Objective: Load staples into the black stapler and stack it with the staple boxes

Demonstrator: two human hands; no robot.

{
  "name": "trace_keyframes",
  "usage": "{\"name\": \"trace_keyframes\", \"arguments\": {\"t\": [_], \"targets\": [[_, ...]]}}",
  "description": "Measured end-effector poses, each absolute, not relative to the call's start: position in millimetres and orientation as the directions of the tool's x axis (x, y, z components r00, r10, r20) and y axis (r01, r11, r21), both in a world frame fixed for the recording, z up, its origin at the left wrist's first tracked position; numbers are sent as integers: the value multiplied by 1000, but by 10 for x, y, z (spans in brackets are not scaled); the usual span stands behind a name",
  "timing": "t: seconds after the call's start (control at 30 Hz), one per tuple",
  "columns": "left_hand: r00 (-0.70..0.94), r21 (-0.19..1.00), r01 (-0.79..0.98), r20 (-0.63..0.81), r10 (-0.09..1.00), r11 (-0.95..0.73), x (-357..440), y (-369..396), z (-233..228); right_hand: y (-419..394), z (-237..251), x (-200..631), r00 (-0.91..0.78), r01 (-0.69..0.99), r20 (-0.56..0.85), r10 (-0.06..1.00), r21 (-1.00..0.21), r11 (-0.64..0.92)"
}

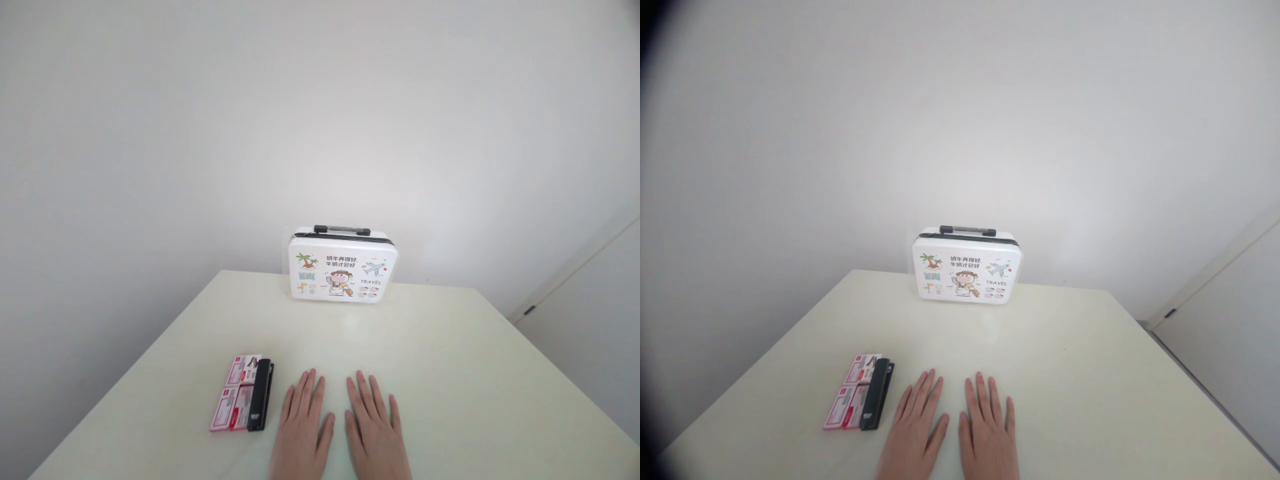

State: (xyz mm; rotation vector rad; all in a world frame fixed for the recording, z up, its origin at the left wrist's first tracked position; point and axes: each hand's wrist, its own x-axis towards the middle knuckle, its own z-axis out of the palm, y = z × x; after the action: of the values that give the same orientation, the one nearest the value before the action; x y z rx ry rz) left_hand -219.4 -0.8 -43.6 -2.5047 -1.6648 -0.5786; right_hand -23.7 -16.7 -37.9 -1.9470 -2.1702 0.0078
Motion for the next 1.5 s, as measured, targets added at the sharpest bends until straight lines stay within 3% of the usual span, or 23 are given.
{"name": "trace_keyframes", "arguments": {"t": [0.73, 1.5], "targets": [[344, 104, 911, 344, 874, -399, -2195, -18, -434, -166, -416, -211, -100, 971, 179, 979, -197, 135], [339, 151, 899, 353, 872, -411, -2197, -11, -441, -167, -418, -207, -97, 968, 178, 979, -213, 135]]}}
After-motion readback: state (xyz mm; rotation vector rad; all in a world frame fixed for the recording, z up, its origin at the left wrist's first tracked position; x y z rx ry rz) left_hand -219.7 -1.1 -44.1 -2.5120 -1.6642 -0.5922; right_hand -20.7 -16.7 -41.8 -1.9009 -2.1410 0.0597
